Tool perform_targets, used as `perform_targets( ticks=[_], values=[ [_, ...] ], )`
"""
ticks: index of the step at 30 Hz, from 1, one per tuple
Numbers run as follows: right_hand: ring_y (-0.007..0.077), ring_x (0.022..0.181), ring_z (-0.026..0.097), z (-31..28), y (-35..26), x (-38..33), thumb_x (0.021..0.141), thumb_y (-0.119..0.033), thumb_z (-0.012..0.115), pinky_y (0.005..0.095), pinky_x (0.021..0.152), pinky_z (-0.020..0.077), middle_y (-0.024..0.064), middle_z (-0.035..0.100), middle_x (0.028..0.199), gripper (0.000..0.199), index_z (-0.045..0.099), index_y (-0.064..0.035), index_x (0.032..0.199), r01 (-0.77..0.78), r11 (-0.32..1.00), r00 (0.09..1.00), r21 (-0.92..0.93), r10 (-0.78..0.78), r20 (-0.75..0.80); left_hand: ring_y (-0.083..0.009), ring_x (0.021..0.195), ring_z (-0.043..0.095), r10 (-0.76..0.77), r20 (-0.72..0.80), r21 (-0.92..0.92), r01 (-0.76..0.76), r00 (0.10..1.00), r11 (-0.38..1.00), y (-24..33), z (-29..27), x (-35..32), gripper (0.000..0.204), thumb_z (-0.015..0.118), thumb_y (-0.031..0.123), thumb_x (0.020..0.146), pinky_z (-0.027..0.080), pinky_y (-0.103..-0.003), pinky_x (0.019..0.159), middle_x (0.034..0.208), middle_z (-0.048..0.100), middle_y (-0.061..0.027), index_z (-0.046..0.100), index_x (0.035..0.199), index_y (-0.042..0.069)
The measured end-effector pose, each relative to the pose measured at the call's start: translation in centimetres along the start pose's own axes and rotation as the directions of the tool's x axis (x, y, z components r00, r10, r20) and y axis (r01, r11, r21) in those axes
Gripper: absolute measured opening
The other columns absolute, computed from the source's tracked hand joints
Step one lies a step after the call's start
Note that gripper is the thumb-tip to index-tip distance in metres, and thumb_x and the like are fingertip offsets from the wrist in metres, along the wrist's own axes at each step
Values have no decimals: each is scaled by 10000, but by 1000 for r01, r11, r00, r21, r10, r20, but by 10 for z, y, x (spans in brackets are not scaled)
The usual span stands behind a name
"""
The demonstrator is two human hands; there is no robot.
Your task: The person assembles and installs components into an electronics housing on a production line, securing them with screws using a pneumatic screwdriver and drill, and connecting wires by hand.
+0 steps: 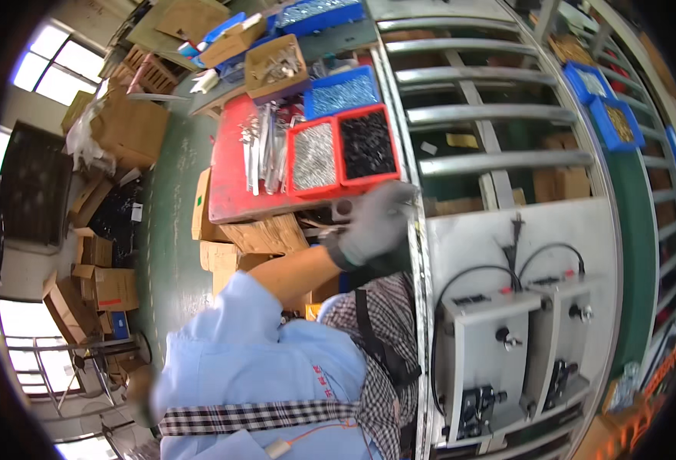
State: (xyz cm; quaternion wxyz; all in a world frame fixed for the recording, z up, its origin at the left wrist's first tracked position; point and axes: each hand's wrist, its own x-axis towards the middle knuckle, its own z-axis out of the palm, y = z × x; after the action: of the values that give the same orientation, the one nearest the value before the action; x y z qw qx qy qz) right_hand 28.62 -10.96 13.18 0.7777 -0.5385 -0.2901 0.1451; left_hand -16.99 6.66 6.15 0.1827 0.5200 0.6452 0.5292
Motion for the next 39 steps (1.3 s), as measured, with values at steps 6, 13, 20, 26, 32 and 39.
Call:
perform_targets(
  ticks=[6,13,20,26,32,39],
  values=[
    [117,714,464,65,-8,16,793,-136,538,286,632,397,-20,460,764,211,517,-99,1000,-539,578,830,612,241,503,-378,1012,582,-306,-260,671,399,916,624,-100,-152,20,411,681,171,756,483,-424,862,1076,591,-221,577,1124,20],
    [171,647,378,151,9,-16,800,-87,531,315,574,376,22,417,722,73,478,-116,759,-419,777,865,470,184,468,-346,805,646,-375,-19,730,269,927,628,-144,-170,38,215,582,145,815,519,-393,732,884,668,-180,698,981,76],
    [194,644,379,138,13,-28,818,-145,560,297,533,338,94,542,845,186,444,-97,681,-454,817,872,355,327,364,-278,804,670,-565,-103,272,570,818,776,-138,-187,41,231,565,99,869,549,-343,737,954,679,-148,657,1069,29],
    [206,677,390,131,21,-21,829,-198,565,313,563,356,49,436,742,233,445,-103,653,-348,879,827,325,124,549,-348,973,591,-829,167,-780,586,534,220,-157,-189,49,319,412,-17,871,520,-454,874,1072,559,-218,455,1185,-55],
    [204,682,382,132,18,-25,830,-182,566,317,563,354,36,392,714,250,418,-101,646,-333,895,881,297,183,437,-350,968,592,-859,149,-787,585,489,197,-148,-183,54,218,441,102,923,530,-458,847,1047,574,-204,484,1092,-28],
    [196,685,401,120,27,-25,825,-185,563,316,554,373,45,444,740,276,401,-101,618,-442,824,862,355,280,422,-353,1012,594,-859,88,-742,609,505,281,-142,-180,52,230,454,96,938,539,-431,862,1109,573,-226,460,1119,-45]
  ],
)
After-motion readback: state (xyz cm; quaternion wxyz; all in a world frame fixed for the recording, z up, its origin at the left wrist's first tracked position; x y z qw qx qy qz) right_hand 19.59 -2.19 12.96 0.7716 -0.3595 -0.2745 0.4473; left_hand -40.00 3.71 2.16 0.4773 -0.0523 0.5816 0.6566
